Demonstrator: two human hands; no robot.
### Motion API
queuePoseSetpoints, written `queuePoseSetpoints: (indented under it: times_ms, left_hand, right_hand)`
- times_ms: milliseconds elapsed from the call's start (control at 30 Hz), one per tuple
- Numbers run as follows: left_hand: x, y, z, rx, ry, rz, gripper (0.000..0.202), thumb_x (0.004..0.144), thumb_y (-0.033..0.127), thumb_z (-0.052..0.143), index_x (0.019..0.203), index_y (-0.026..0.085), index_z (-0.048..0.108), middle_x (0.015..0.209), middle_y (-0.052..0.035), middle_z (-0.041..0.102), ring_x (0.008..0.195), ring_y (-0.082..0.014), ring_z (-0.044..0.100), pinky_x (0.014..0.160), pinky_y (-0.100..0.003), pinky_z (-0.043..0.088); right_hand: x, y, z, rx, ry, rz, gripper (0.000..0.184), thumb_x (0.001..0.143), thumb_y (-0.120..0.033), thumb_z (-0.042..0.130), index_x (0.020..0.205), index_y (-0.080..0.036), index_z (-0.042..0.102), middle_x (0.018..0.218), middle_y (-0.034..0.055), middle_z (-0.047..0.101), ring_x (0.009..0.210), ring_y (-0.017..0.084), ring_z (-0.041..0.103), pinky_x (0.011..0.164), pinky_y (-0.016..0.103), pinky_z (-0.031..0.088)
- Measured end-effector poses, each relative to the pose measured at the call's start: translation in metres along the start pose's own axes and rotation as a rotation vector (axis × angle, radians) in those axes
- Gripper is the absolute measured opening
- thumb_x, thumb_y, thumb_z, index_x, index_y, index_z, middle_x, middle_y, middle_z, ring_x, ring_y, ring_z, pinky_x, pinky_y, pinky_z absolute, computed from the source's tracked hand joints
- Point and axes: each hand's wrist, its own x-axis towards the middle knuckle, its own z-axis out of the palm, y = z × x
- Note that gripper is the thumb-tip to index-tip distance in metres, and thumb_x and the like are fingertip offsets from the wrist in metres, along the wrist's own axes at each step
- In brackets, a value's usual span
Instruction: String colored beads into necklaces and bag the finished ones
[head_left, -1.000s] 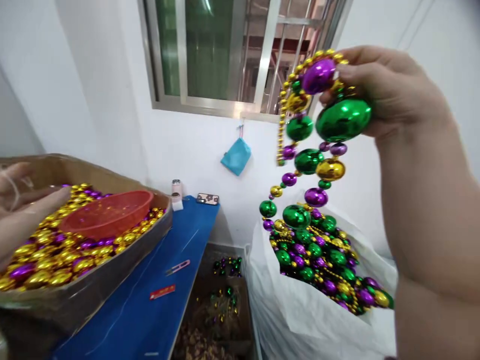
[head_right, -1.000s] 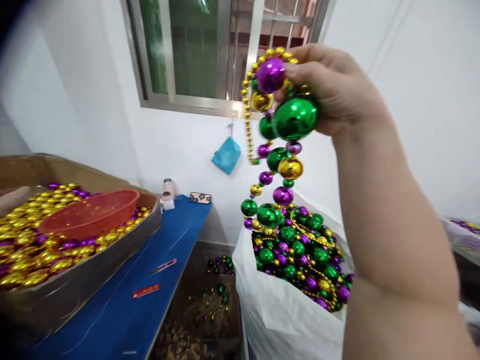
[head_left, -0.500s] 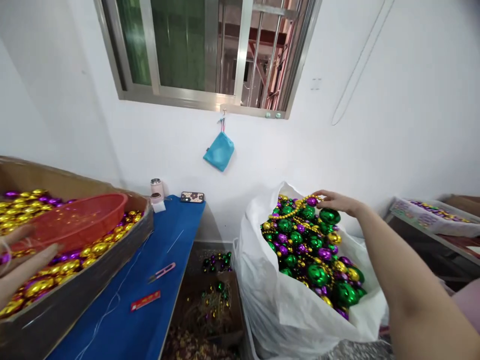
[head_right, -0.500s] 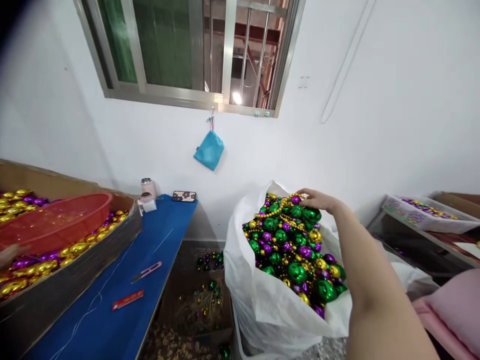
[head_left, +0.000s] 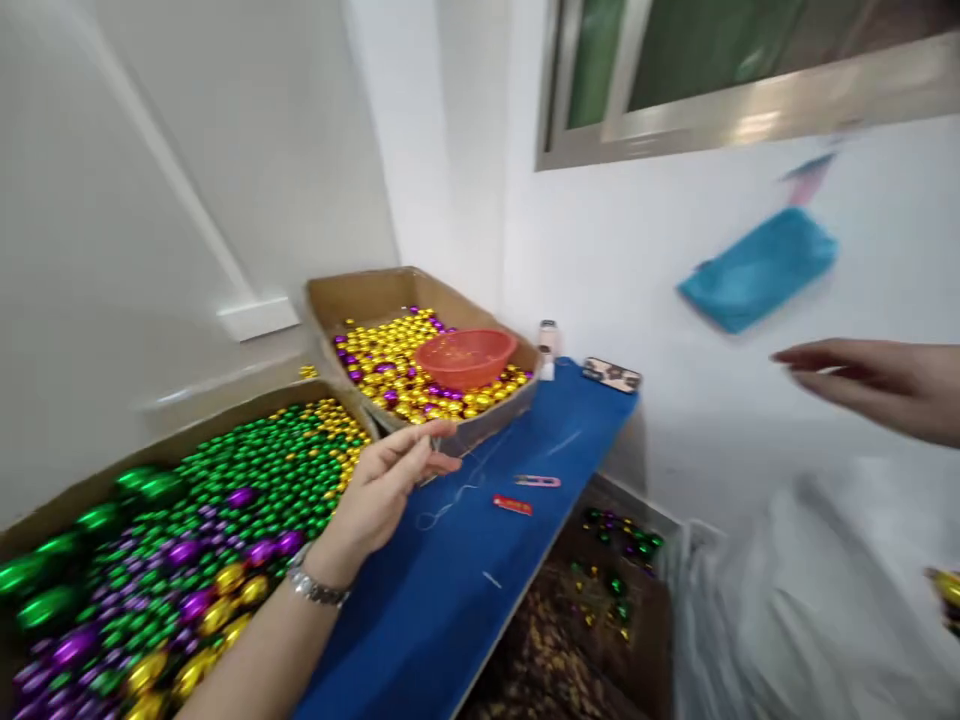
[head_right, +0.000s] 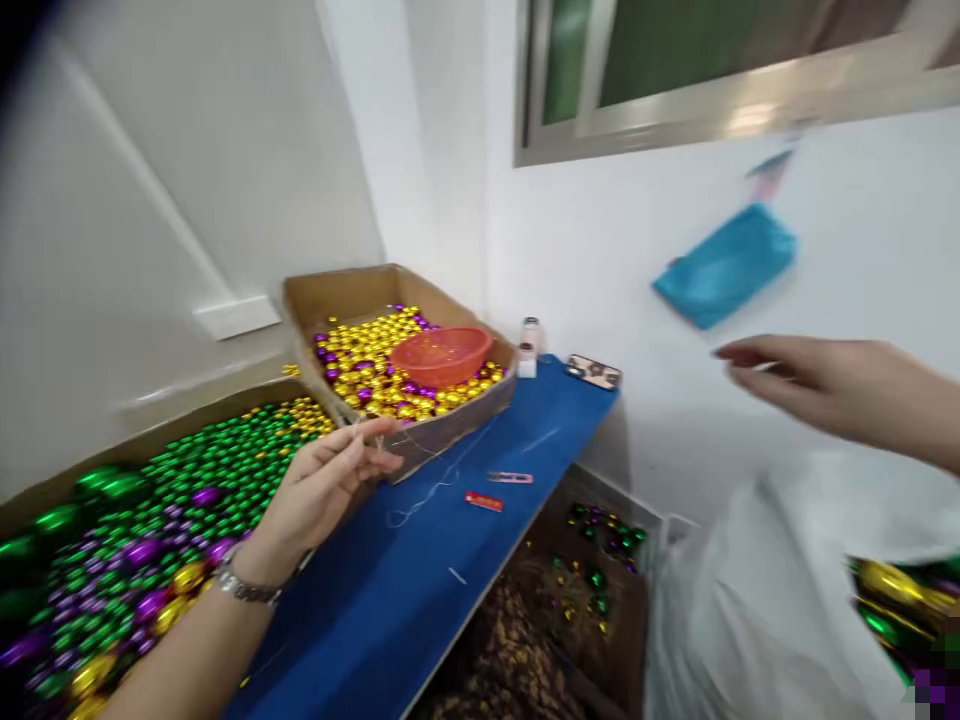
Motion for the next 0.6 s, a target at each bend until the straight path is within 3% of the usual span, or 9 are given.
queuePoseSetpoints:
  times_ms: [67,133,200,267,333,400,467,533,600]
  left_hand:
    - [-0.011,0.0,-0.005,-0.092,-0.03,-0.009,0.032,0.085,0.037,0.059,0.108,0.016,0.067,0.116,-0.0125,0.065,0.079,-0.0176,0.067,0.076,-0.029,0.051]
    - [-0.022,0.0,-0.01,-0.149,-0.03,-0.011,0.029,0.087,0.034,0.056,0.106,0.016,0.068,0.115,-0.013,0.064,0.077,-0.0165,0.067,0.074,-0.028,0.052]
    - [-0.033,-0.002,-0.016,-0.201,-0.005,-0.003,0.027,0.088,0.031,0.056,0.105,0.015,0.069,0.114,-0.013,0.065,0.075,-0.016,0.067,0.073,-0.028,0.052]
    - [-0.046,-0.005,-0.023,-0.256,0.037,0.012,0.026,0.088,0.029,0.056,0.105,0.015,0.069,0.112,-0.0127,0.066,0.075,-0.0157,0.067,0.073,-0.028,0.051]
    - [-0.06,-0.01,-0.03,-0.308,0.093,0.025,0.026,0.087,0.028,0.057,0.105,0.015,0.069,0.109,-0.0126,0.067,0.074,-0.0155,0.066,0.073,-0.028,0.051]
    - [-0.075,-0.02,-0.036,-0.334,0.173,0.033,0.026,0.085,0.03,0.059,0.104,0.015,0.07,0.108,-0.0128,0.067,0.073,-0.0156,0.066,0.072,-0.028,0.051]
    - [-0.093,-0.035,-0.04,-0.307,0.277,0.026,0.027,0.085,0.032,0.059,0.103,0.015,0.07,0.11,-0.0127,0.067,0.072,-0.0157,0.066,0.071,-0.028,0.05]
    - [-0.111,-0.059,-0.039,-0.179,0.343,-0.034,0.028,0.087,0.034,0.056,0.104,0.016,0.069,0.104,-0.0113,0.069,0.073,-0.0163,0.066,0.072,-0.029,0.049]
    - [-0.127,-0.088,-0.035,0.057,0.266,-0.15,0.031,0.089,0.037,0.051,0.104,0.017,0.069,0.09,-0.0086,0.072,0.075,-0.0176,0.066,0.075,-0.029,0.049]
  right_hand:
    - [0.024,-0.087,0.038,0.218,-0.216,-0.37,0.022,0.082,-0.039,0.061,0.098,-0.027,0.069,0.094,0.0083,0.072,0.077,0.02,0.066,0.069,0.034,0.048]
    - [0.028,-0.17,0.074,0.407,-0.41,-0.661,0.029,0.087,-0.041,0.053,0.107,-0.025,0.066,0.102,0.0066,0.069,0.086,0.02,0.065,0.075,0.034,0.049]
    - [0.021,-0.235,0.111,0.596,-0.611,-0.806,0.036,0.087,-0.04,0.054,0.119,-0.023,0.059,0.111,0.0061,0.066,0.085,0.017,0.063,0.073,0.031,0.05]
    - [0.005,-0.28,0.149,0.768,-0.871,-0.833,0.057,0.085,-0.041,0.058,0.137,-0.024,0.041,0.121,0.0084,0.06,0.068,0.011,0.061,0.057,0.024,0.049]
    - [-0.013,-0.306,0.184,0.89,-1.134,-0.844,0.066,0.082,-0.045,0.061,0.139,-0.022,0.036,0.125,0.0106,0.056,0.068,0.009,0.063,0.056,0.021,0.049]
    - [-0.027,-0.317,0.212,0.918,-1.252,-0.869,0.051,0.084,-0.051,0.055,0.12,-0.016,0.054,0.103,0.0075,0.065,0.067,0.011,0.063,0.058,0.022,0.05]
    - [-0.03,-0.317,0.232,0.889,-1.246,-0.875,0.047,0.09,-0.055,0.042,0.093,-0.013,0.062,0.071,0.0023,0.064,0.061,0.011,0.061,0.058,0.023,0.049]
    - [-0.021,-0.311,0.245,0.843,-1.148,-0.844,0.05,0.092,-0.056,0.033,0.082,-0.014,0.06,0.059,-0.0012,0.055,0.056,0.011,0.055,0.055,0.023,0.045]
    - [-0.005,-0.303,0.253,0.769,-1.017,-0.806,0.05,0.093,-0.057,0.031,0.083,-0.016,0.059,0.058,-0.0017,0.053,0.054,0.012,0.051,0.05,0.022,0.04]
